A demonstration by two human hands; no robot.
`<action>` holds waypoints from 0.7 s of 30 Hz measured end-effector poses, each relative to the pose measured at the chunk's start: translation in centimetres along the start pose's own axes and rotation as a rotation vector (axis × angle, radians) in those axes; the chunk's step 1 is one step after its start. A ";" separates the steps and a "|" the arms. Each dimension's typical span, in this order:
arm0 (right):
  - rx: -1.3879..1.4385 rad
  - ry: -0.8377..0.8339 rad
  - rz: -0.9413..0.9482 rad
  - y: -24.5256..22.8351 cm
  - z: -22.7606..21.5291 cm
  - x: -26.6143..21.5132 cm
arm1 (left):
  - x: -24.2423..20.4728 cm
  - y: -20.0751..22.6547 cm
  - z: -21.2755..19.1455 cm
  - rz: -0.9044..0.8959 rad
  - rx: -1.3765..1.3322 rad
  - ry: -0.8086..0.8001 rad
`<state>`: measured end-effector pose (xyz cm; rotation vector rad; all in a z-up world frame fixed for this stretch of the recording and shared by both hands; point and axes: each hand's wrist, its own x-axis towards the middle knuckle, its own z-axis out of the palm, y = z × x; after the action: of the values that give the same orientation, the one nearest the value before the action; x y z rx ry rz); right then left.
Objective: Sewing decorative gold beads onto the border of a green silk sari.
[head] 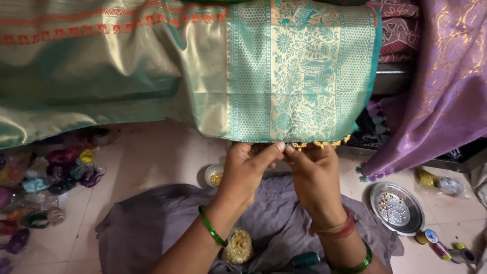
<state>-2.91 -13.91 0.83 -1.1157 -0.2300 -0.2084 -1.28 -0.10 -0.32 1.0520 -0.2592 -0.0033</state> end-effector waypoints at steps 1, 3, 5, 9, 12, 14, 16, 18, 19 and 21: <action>0.083 0.012 -0.019 0.0 0.0 -0.1 | 0.0 -0.2 0.0 0.018 0.001 0.008; -0.078 0.093 -0.053 0.6 -0.6 -1.1 | 0.1 0.3 0.1 0.024 0.027 0.006; -0.241 0.174 -0.087 -0.2 0.0 -2.0 | 0.2 0.3 0.0 0.031 0.052 0.003; -0.854 0.093 -0.540 -4.0 2.3 -1.8 | 0.1 -0.4 -0.3 0.049 0.143 -0.033; -0.980 -0.003 -0.537 -4.8 1.8 -0.9 | 0.2 -0.6 -0.1 0.074 0.116 -0.069; -0.979 -0.088 -0.564 -4.5 0.8 -1.1 | 0.6 -0.7 -0.3 0.084 0.109 -0.061; -0.496 -0.134 -0.292 -3.8 -0.6 -2.3 | 0.6 -1.0 -0.9 -0.089 -0.073 -0.049; -0.568 -0.148 -0.198 -4.5 -0.4 -2.8 | 0.0 -0.4 -1.8 -0.189 -0.174 -0.084; -0.638 -0.154 -0.109 -4.9 -0.4 -2.9 | -0.1 -0.1 -2.1 -0.289 -0.271 -0.127; -0.722 -0.247 -0.215 -5.3 -0.3 -2.8 | -1.5 -1.1 -3.7 -0.245 -0.217 -0.160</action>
<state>-7.02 -16.32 4.50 -1.8389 -0.5219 -0.3607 -1.79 2.77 -3.29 0.8620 -0.2665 -0.3305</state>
